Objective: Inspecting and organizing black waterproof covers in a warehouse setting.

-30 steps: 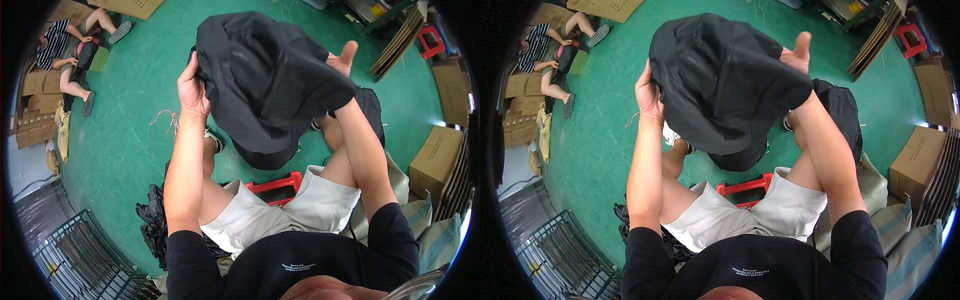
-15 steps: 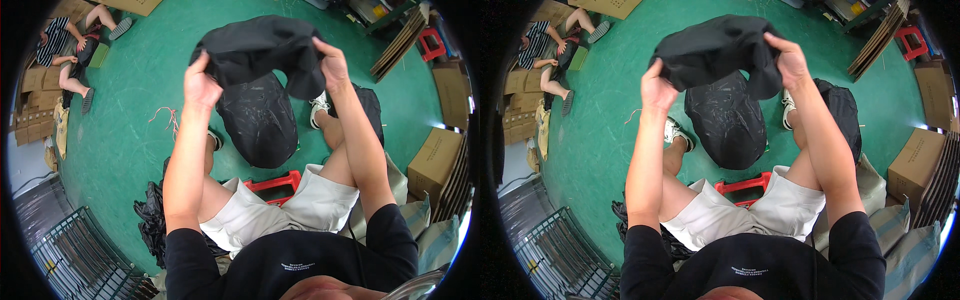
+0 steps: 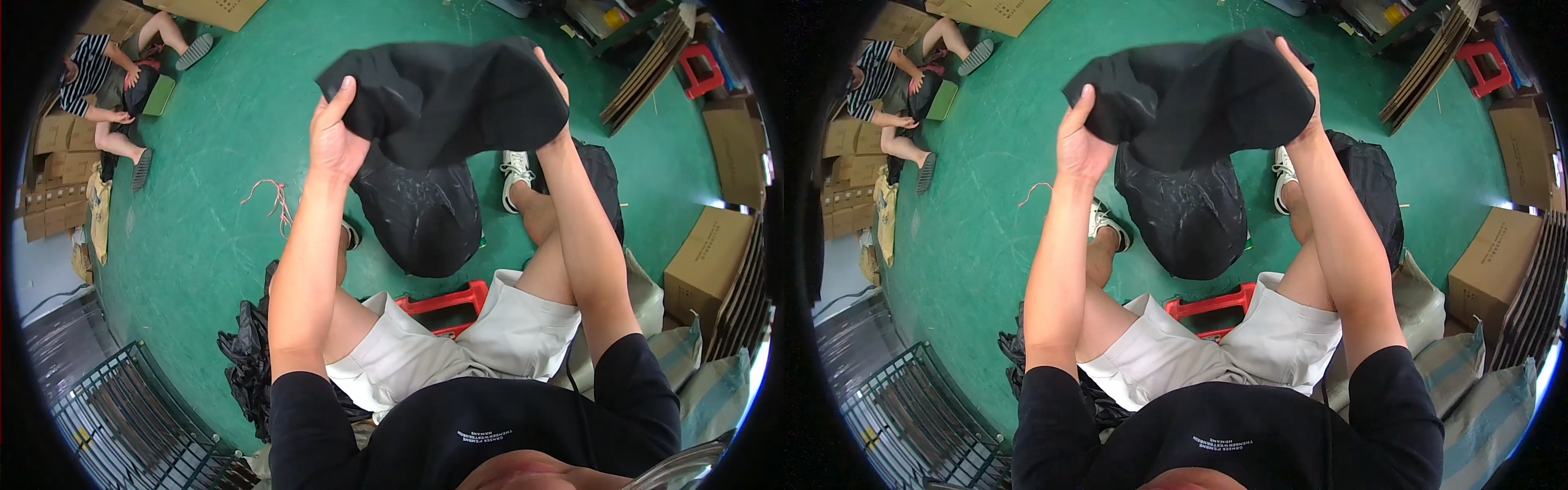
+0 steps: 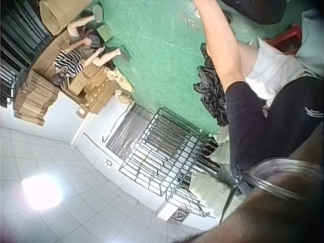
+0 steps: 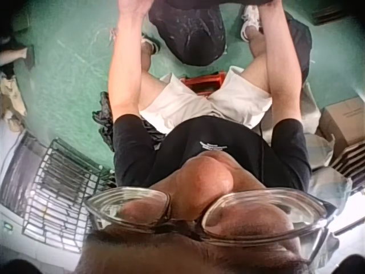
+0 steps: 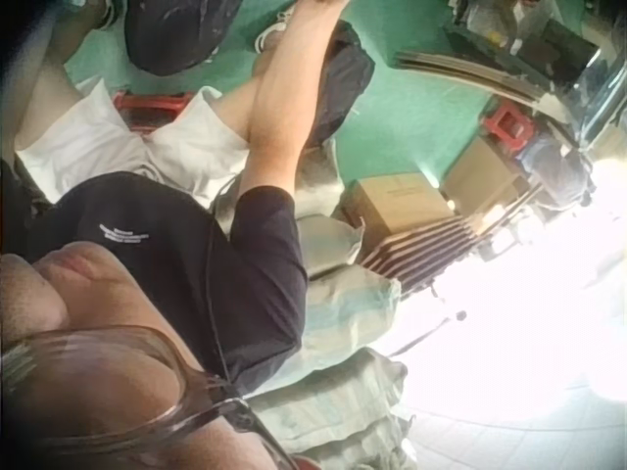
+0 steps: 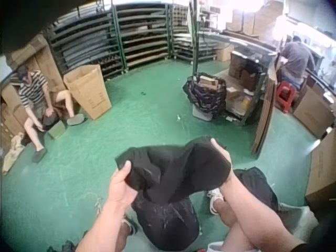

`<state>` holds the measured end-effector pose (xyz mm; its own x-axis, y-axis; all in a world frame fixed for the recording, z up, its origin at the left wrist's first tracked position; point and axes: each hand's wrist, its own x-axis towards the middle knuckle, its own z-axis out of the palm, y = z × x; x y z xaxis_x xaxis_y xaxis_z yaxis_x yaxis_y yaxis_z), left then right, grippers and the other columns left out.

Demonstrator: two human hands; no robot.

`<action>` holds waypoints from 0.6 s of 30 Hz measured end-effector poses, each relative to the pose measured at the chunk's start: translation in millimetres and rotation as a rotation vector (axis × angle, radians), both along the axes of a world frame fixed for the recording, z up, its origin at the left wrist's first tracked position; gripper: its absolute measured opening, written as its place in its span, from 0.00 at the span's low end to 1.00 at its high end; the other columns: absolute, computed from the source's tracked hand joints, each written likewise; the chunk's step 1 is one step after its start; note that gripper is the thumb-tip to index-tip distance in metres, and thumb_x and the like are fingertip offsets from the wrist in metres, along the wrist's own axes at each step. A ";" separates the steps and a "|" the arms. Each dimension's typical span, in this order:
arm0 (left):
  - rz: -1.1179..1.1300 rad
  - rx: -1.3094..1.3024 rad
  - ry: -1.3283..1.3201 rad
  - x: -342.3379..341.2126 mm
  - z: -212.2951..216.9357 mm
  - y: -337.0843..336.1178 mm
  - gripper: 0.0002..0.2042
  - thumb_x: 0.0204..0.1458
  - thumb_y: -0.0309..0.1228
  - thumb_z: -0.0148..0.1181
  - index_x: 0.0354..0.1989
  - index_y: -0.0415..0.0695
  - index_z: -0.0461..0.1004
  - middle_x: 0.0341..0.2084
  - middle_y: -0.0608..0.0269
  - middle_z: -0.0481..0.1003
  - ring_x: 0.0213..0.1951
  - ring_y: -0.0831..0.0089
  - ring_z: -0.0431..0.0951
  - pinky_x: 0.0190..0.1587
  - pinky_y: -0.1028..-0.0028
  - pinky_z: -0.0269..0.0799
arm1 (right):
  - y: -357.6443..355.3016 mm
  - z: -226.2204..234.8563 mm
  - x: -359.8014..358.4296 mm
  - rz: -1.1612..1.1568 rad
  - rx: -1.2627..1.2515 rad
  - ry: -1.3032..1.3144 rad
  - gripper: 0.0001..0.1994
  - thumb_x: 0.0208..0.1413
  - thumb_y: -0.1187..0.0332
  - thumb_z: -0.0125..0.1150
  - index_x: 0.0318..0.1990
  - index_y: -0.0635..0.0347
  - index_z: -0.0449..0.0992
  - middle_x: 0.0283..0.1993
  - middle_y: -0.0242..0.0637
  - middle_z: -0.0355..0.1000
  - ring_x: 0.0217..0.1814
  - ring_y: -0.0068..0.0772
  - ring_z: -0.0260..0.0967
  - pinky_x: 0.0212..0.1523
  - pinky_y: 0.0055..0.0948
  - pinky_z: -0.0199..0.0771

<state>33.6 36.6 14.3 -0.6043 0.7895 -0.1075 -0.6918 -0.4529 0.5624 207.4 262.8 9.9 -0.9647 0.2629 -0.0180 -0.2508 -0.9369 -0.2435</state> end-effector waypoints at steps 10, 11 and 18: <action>-0.085 -0.261 0.070 6.5 -10.4 9.6 0.09 0.52 0.23 0.61 0.42 0.38 0.75 0.37 0.61 0.78 0.36 0.71 0.79 0.41 0.71 0.78 | -11.0 -4.7 -10.6 0.040 0.311 -0.510 0.12 0.50 0.76 0.58 0.43 0.71 0.73 0.44 0.46 0.75 0.45 0.39 0.74 0.52 0.36 0.75; -0.035 -0.246 0.046 5.3 -9.6 9.8 0.09 0.52 0.23 0.60 0.41 0.38 0.75 0.36 0.60 0.78 0.37 0.70 0.79 0.41 0.70 0.78 | -13.6 -9.3 -14.9 0.007 0.295 -0.556 0.12 0.51 0.77 0.57 0.43 0.72 0.72 0.44 0.47 0.75 0.46 0.39 0.74 0.53 0.35 0.73; 0.079 -0.388 -0.211 -43.5 -34.9 21.6 0.09 0.56 0.26 0.55 0.42 0.33 0.73 0.40 0.50 0.77 0.41 0.59 0.79 0.45 0.58 0.77 | -16.9 -31.9 -78.2 -0.156 0.145 -0.568 0.11 0.58 0.70 0.53 0.44 0.67 0.72 0.47 0.43 0.75 0.49 0.38 0.72 0.57 0.37 0.69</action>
